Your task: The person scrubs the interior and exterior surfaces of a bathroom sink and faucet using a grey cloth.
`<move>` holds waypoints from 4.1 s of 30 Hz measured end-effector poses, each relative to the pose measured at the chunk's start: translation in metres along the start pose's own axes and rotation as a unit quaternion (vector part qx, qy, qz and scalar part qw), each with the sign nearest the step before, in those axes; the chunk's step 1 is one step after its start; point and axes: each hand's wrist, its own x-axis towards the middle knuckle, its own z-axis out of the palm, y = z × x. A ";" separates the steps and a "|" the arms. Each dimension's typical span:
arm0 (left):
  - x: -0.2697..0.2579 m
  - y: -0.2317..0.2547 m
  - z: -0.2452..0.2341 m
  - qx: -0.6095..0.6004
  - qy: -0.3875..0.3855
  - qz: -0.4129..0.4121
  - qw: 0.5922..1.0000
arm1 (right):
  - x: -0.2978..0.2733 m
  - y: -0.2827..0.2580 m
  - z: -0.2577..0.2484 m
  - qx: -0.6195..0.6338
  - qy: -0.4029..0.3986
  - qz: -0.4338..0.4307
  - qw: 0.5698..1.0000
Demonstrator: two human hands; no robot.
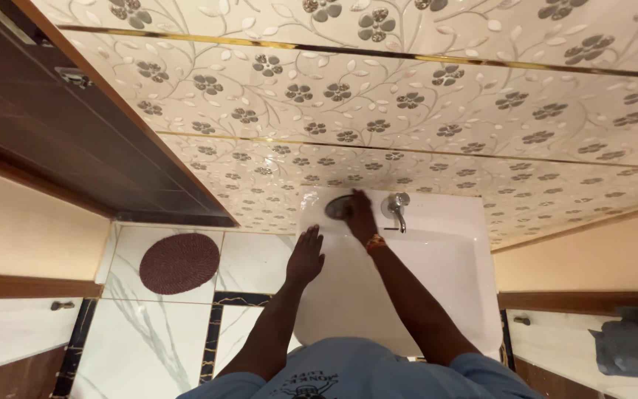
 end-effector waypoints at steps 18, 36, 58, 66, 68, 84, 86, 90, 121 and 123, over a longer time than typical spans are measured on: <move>-0.003 -0.004 0.008 0.005 0.023 0.013 1.000 | 0.001 -0.013 0.030 -0.079 -0.083 0.002 0.993; 0.003 0.001 -0.004 0.016 -0.016 0.004 1.000 | 0.023 -0.006 0.019 -0.006 0.002 -0.084 0.996; 0.000 -0.005 0.008 0.022 0.036 0.031 0.999 | -0.051 -0.042 -0.036 -0.237 -0.060 0.168 0.955; -0.003 -0.008 0.014 0.019 0.043 0.028 0.998 | -0.105 -0.038 -0.016 -0.162 -0.037 0.148 0.975; -0.001 -0.008 0.015 0.040 0.032 0.023 0.998 | -0.109 -0.019 -0.027 -0.146 0.026 0.131 0.980; -0.005 -0.006 0.014 0.095 0.092 0.050 0.990 | -0.116 -0.003 -0.031 0.181 0.276 0.354 0.875; -0.010 -0.003 0.008 0.027 0.098 0.040 0.994 | -0.114 -0.031 0.010 0.208 0.230 0.336 0.889; -0.007 0.001 -0.001 0.004 0.120 0.031 0.992 | -0.097 -0.066 0.056 0.218 0.190 0.319 0.903; -0.003 -0.007 0.012 -0.055 0.091 -0.021 0.994 | -0.080 -0.083 0.038 0.166 0.091 0.303 0.934; -0.002 -0.006 0.009 -0.028 0.063 -0.017 0.997 | -0.080 -0.064 0.031 0.322 0.137 0.309 0.884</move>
